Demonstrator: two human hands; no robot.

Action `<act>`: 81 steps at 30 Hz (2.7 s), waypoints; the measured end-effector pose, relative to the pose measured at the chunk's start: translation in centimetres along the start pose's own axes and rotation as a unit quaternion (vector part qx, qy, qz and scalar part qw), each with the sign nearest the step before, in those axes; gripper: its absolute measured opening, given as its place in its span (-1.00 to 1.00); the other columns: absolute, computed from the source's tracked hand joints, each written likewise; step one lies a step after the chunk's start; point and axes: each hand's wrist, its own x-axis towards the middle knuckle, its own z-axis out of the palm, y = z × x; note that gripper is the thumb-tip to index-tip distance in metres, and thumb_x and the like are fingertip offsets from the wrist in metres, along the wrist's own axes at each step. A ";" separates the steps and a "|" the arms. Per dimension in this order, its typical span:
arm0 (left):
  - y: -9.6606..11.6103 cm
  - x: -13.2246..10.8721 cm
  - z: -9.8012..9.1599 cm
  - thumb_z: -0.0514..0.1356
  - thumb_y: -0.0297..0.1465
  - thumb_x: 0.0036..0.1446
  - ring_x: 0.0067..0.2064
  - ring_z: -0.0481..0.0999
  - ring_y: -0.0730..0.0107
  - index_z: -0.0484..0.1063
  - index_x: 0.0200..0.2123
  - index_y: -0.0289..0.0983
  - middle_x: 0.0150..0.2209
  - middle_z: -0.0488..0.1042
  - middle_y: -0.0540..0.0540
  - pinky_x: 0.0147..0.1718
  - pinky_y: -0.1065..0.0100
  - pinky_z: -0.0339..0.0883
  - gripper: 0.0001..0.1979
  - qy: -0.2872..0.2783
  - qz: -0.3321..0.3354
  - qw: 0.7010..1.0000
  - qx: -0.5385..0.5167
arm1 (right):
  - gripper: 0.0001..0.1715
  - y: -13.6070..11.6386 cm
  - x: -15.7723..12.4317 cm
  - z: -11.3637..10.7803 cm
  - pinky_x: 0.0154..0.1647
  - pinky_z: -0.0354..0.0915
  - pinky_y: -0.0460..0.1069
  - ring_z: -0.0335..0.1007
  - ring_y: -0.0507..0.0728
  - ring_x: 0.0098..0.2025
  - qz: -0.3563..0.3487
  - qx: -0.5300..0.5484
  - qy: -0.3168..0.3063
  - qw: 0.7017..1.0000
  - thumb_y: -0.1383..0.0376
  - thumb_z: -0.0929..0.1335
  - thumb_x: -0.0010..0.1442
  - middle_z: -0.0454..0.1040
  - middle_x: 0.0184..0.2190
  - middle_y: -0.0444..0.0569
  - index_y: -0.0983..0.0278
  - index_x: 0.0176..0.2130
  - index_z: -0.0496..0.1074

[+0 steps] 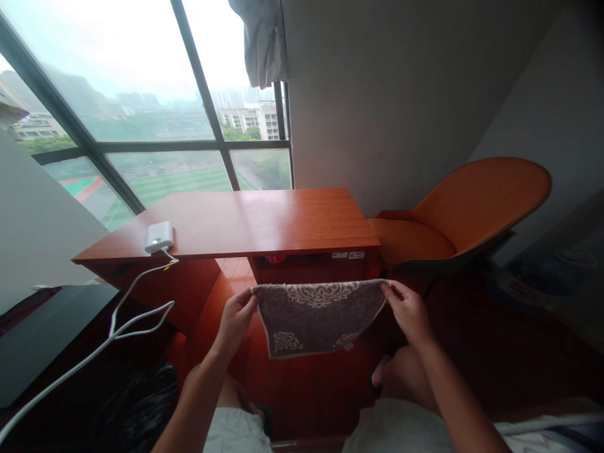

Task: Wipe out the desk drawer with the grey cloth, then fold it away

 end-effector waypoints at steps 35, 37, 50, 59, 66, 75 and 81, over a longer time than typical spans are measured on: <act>4.8 2.7 0.1 0.44 -0.29 -0.22 -0.32 0.54 0.27 0.56 -0.35 -0.31 -0.39 0.60 -0.09 -0.27 0.31 0.43 -0.68 -0.058 0.045 0.997 0.001 | -0.58 -0.9 5.2 -2.9 -0.04 0.32 0.10 0.46 0.20 -0.13 -0.148 -0.101 0.064 0.982 0.01 0.31 0.14 0.56 -0.20 0.02 0.23 -0.17 0.53; 4.7 2.9 -0.1 0.43 -0.32 -0.18 -0.31 0.53 0.32 0.56 -0.34 -0.30 -0.38 0.60 -0.07 -0.26 0.34 0.42 -0.71 -0.072 0.044 0.996 -0.001 | -0.55 -0.8 5.3 -3.0 -0.03 0.33 0.10 0.47 0.22 -0.10 -0.124 -0.108 0.056 0.985 -0.01 0.31 0.14 0.57 -0.17 0.04 0.22 -0.15 0.52; 5.3 2.4 -0.4 0.32 -0.28 0.00 -0.11 0.51 0.23 0.59 -0.23 -0.29 -0.12 0.57 -0.17 -0.01 0.27 0.33 -0.73 -0.213 0.016 0.977 0.022 | -0.55 -0.8 5.5 -4.1 0.00 0.32 0.13 0.45 0.27 -0.03 -0.094 -0.125 0.037 0.987 -0.02 0.31 0.12 0.58 -0.13 0.04 0.22 -0.17 0.52; 2.9 1.7 0.3 0.31 -0.25 -0.02 -0.39 0.48 0.39 0.58 -0.37 -0.27 -0.46 0.55 -0.04 -0.35 0.43 0.34 -0.80 -0.112 0.043 0.992 0.048 | -0.58 -0.9 4.9 -4.5 0.05 0.30 0.14 0.45 0.26 -0.02 -0.081 -0.102 0.035 0.991 -0.01 0.34 0.09 0.58 -0.14 0.01 0.19 -0.18 0.53; 1.8 1.4 0.7 0.29 -0.29 -0.01 -0.41 0.51 0.36 0.56 -0.34 -0.29 -0.46 0.57 -0.06 -0.38 0.41 0.36 -0.81 -0.108 0.036 0.992 0.050 | -0.60 -0.8 4.6 -4.3 0.04 0.31 0.15 0.45 0.26 -0.04 -0.083 -0.087 0.012 0.993 0.00 0.34 0.10 0.58 -0.17 0.00 0.18 -0.20 0.53; 0.9 1.4 0.4 0.20 -0.29 0.06 -0.33 0.57 0.27 0.57 -0.29 -0.24 -0.39 0.61 -0.07 -0.35 0.39 0.39 -0.80 -0.057 0.118 0.971 0.198 | -0.62 -0.6 4.6 -4.0 0.04 0.30 0.15 0.45 0.24 -0.04 -0.084 -0.092 0.001 0.992 0.01 0.33 0.11 0.57 -0.15 -0.01 0.17 -0.19 0.53; 0.9 1.3 0.4 0.22 -0.28 0.02 -0.34 0.58 0.25 0.58 -0.34 -0.23 -0.39 0.61 -0.06 -0.35 0.38 0.39 -0.81 -0.019 0.123 0.965 0.232 | -0.60 -0.5 4.5 -3.9 0.02 0.32 0.14 0.46 0.25 -0.06 -0.076 -0.086 0.000 0.993 0.00 0.34 0.10 0.57 -0.15 -0.01 0.17 -0.17 0.53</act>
